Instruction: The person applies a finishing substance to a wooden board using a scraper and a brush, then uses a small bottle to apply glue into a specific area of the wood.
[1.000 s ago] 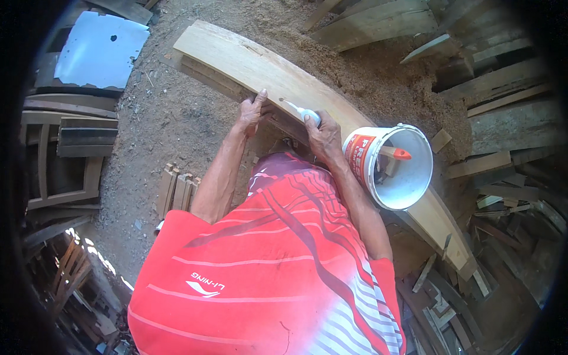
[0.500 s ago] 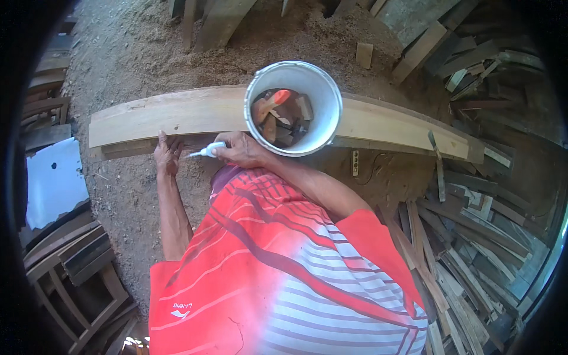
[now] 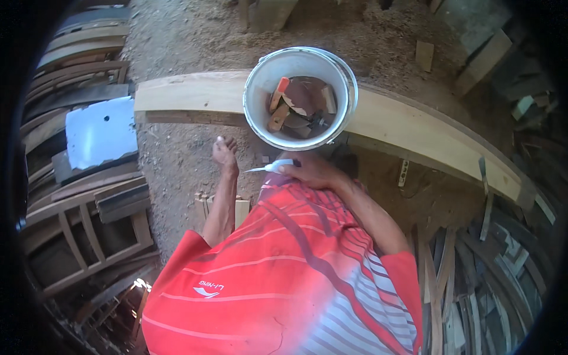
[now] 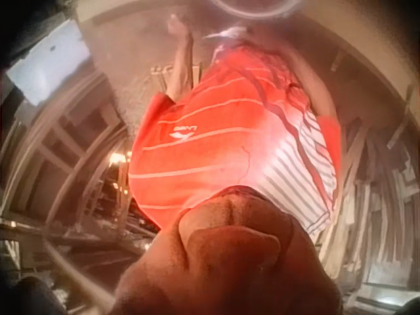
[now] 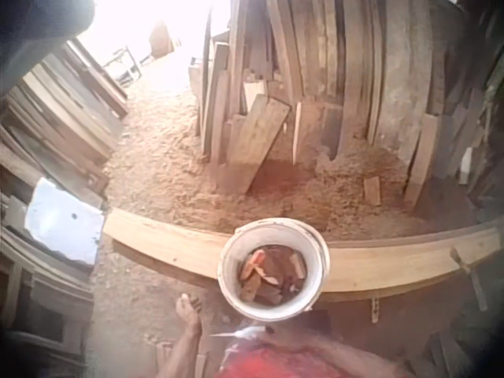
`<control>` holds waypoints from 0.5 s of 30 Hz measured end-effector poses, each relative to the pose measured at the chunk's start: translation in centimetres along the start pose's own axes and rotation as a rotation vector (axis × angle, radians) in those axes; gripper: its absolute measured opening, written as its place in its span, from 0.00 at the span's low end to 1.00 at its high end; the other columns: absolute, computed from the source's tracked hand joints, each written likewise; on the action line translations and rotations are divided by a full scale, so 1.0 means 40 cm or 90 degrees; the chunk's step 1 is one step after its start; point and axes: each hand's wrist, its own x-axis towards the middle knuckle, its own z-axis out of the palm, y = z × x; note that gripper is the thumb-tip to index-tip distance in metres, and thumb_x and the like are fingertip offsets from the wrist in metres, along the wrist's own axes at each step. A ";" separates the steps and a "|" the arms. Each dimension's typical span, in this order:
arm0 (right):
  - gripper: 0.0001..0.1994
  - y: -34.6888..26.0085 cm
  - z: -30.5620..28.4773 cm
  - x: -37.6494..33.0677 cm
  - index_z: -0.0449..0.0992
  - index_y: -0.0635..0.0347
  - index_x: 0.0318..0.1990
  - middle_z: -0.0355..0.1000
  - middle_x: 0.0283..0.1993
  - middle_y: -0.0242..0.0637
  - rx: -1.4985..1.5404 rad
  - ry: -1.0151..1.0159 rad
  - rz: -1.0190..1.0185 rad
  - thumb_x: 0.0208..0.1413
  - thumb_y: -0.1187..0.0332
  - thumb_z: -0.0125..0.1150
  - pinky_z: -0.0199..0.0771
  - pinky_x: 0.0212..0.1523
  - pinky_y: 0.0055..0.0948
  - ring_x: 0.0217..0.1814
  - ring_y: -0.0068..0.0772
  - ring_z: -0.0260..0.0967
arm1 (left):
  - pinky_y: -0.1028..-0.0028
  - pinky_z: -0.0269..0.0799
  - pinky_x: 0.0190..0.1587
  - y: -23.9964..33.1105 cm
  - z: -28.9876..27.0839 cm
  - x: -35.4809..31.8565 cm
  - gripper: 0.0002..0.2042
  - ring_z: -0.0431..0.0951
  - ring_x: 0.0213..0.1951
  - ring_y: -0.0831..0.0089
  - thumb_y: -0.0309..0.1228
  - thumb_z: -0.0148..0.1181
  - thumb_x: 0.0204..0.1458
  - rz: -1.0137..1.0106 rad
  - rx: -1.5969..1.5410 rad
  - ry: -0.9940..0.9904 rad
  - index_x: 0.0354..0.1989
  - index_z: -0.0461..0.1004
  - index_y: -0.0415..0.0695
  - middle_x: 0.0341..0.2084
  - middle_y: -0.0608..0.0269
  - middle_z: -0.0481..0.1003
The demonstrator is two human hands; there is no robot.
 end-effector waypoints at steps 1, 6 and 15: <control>0.16 0.011 -0.011 -0.024 0.78 0.60 0.52 0.77 0.43 0.35 0.056 0.001 0.000 0.64 0.60 0.61 0.73 0.43 0.27 0.43 0.22 0.72 | 0.71 0.79 0.42 -0.009 -0.004 -0.018 0.20 0.82 0.41 0.68 0.44 0.47 0.69 -0.016 0.008 -0.032 0.49 0.71 0.36 0.42 0.53 0.80; 0.16 0.060 -0.098 -0.183 0.78 0.64 0.53 0.77 0.38 0.30 0.126 0.044 0.037 0.63 0.65 0.63 0.73 0.39 0.23 0.37 0.19 0.71 | 0.75 0.76 0.43 -0.045 0.030 -0.156 0.20 0.80 0.41 0.73 0.42 0.53 0.67 -0.064 0.136 -0.211 0.53 0.73 0.35 0.42 0.56 0.80; 0.12 0.250 -0.313 -0.470 0.80 0.64 0.43 0.75 0.33 0.28 0.186 0.466 -0.075 0.64 0.63 0.62 0.71 0.38 0.22 0.33 0.17 0.69 | 0.69 0.72 0.56 -0.006 0.359 -0.436 0.30 0.77 0.51 0.69 0.48 0.59 0.62 0.005 0.257 -0.628 0.60 0.69 0.32 0.49 0.54 0.78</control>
